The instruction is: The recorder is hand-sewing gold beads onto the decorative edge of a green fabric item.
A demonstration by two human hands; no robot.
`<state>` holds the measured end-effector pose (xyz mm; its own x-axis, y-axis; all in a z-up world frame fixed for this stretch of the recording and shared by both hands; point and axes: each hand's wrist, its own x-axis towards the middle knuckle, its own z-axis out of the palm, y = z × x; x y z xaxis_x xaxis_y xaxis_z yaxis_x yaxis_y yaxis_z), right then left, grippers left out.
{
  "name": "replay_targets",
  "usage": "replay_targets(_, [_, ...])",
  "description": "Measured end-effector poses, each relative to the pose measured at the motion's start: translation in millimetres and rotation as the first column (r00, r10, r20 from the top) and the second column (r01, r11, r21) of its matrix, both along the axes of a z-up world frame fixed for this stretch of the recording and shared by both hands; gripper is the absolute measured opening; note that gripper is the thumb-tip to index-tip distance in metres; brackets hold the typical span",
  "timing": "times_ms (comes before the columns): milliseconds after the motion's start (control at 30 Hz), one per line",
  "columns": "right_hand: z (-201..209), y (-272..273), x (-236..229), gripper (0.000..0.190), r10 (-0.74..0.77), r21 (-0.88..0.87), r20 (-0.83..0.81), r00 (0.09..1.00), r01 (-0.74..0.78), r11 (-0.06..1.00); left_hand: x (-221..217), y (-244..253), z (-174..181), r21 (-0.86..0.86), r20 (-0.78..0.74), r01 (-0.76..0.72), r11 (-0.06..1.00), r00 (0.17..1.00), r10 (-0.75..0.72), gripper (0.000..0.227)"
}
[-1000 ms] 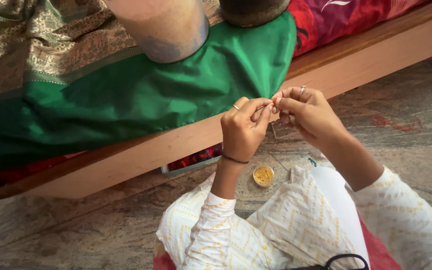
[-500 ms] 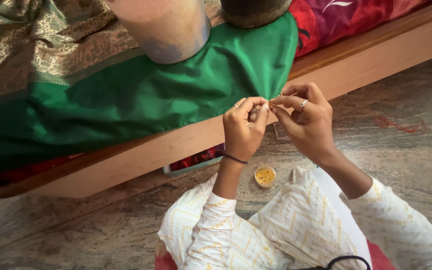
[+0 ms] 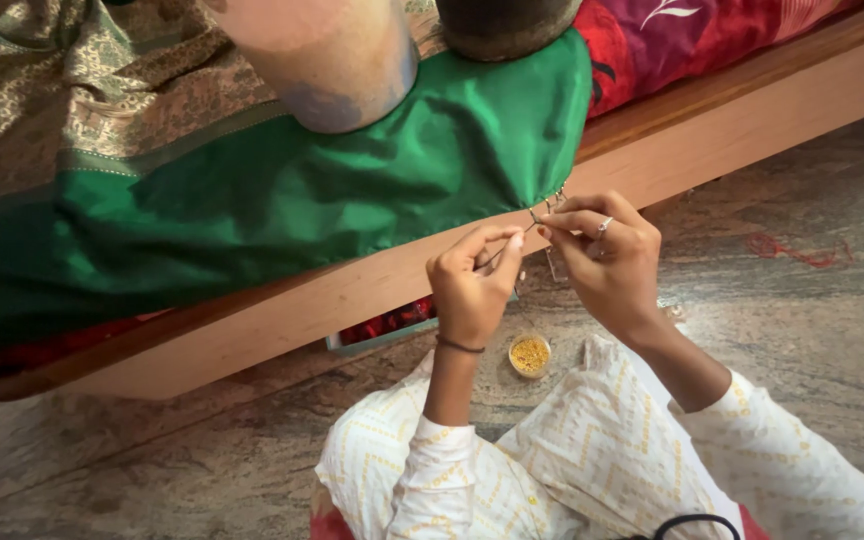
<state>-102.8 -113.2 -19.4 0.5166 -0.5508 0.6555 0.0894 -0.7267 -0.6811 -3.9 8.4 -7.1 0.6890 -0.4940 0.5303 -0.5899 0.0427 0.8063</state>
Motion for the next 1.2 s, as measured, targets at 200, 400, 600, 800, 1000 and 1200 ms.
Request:
replay_targets(200, [-27.6, -11.3, 9.2, 0.009, 0.238, 0.607, 0.202, 0.95, -0.312, 0.731, 1.7, 7.2, -13.1, 0.11, -0.021, -0.062, 0.992, 0.998, 0.065, 0.008])
replay_targets(400, [-24.6, -9.8, 14.4, 0.007, 0.23, 0.874, 0.409, 0.883, -0.451, 0.179, 4.2, 0.7, -27.7, 0.116, -0.076, -0.116, 0.986, 0.989, 0.125, 0.009])
replay_targets(600, [-33.9, -12.0, 28.4, 0.011, 0.191, 0.854, 0.494, 0.848, -0.515, 0.077, 3.6, -3.4, -37.6, 0.038, -0.171, -0.075, 0.996, 0.982, 0.081, 0.012])
replay_targets(800, [-53.5, -17.2, 43.2, 0.01, 0.058, 0.894, 0.444, 0.894, -0.446, 0.038, -10.4, -11.2, -38.2, 0.12, -0.066, -0.142, 0.983, 0.986, 0.151, 0.011])
replay_targets(1000, [-55.0, -20.3, 41.0, 0.01, 0.039, 0.897, 0.443, 0.896, -0.442, -0.035, -12.2, -17.0, -40.7, 0.093, -0.043, -0.165, 0.982, 0.985, 0.17, 0.01])
replay_targets(1200, [-55.8, -18.0, 8.1, 0.006, 0.21, 0.874, 0.406, 0.889, -0.445, 0.193, 3.3, -24.5, -56.6, -0.138, -0.574, 0.097, 0.986, 0.803, -0.159, 0.026])
